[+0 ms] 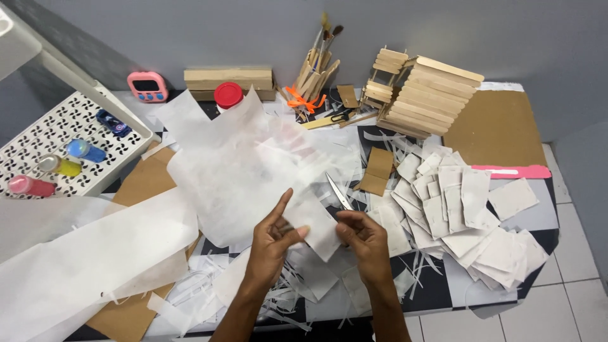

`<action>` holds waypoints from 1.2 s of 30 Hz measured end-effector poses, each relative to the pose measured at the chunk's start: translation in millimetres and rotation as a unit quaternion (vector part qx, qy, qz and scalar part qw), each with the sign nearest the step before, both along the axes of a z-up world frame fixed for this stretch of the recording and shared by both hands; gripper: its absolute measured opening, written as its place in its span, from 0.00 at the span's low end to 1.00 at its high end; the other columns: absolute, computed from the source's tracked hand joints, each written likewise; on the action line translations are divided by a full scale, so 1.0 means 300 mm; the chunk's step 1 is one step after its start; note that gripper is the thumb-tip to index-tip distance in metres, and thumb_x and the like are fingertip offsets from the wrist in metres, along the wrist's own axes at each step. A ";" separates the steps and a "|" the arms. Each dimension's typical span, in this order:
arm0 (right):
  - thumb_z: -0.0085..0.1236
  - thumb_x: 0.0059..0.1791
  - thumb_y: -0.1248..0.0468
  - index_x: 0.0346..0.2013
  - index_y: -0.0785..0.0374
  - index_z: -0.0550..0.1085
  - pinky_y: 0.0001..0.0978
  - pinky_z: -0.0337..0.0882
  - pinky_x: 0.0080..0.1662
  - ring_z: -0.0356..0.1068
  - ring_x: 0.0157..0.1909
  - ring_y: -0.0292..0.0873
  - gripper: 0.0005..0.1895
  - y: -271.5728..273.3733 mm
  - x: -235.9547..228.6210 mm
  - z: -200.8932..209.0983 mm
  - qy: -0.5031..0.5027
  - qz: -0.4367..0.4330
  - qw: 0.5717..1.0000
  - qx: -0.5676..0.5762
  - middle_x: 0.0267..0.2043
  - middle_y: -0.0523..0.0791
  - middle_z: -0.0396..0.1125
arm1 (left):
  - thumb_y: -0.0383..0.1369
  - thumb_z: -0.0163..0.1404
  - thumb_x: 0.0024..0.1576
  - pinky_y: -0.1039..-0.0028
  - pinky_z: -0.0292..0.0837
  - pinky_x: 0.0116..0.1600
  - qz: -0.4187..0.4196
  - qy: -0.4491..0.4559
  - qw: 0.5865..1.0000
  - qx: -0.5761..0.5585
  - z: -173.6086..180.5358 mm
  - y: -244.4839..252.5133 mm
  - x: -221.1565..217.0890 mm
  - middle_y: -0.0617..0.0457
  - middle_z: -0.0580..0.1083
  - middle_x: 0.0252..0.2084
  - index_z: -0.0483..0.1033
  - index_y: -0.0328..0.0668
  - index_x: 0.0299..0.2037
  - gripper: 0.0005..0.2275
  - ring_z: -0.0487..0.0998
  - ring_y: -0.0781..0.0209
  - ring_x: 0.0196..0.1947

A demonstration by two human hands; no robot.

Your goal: Cutting small pieces of white material with scissors and stapling them together as part of a crafting project.

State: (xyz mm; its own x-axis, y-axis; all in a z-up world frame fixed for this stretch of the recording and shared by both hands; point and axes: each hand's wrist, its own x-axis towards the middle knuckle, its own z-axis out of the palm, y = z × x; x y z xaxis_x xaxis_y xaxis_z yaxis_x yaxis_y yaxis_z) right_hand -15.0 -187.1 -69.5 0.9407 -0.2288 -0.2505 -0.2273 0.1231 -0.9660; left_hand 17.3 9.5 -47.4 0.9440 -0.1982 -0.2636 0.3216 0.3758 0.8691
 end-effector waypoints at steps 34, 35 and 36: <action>0.61 0.52 0.74 0.46 0.66 0.79 0.23 0.62 0.30 0.64 0.31 0.35 0.08 -0.544 -0.118 -0.098 -0.082 -0.408 0.835 -0.359 0.36 0.48 0.68 | 0.38 0.55 0.53 0.46 0.79 0.48 -0.276 -0.459 0.740 0.407 0.041 -0.721 0.067 0.24 0.60 0.67 0.70 0.34 0.63 0.27 0.76 0.25 0.52; 0.61 0.52 0.74 0.45 0.66 0.80 0.27 0.64 0.32 0.67 0.32 0.39 0.08 -0.549 -0.116 -0.110 -0.062 -0.397 0.813 -0.421 0.37 0.49 0.69 | 0.37 0.55 0.54 0.47 0.80 0.47 -0.269 -0.464 0.744 0.398 0.025 -0.723 0.069 0.25 0.61 0.66 0.71 0.33 0.62 0.26 0.76 0.26 0.51; 0.61 0.52 0.74 0.45 0.66 0.82 0.31 0.66 0.34 0.68 0.34 0.43 0.08 -0.553 -0.115 -0.122 -0.041 -0.384 0.788 -0.480 0.39 0.50 0.69 | 0.36 0.55 0.55 0.48 0.80 0.47 -0.262 -0.469 0.748 0.389 0.010 -0.723 0.071 0.26 0.62 0.65 0.71 0.31 0.61 0.25 0.77 0.27 0.50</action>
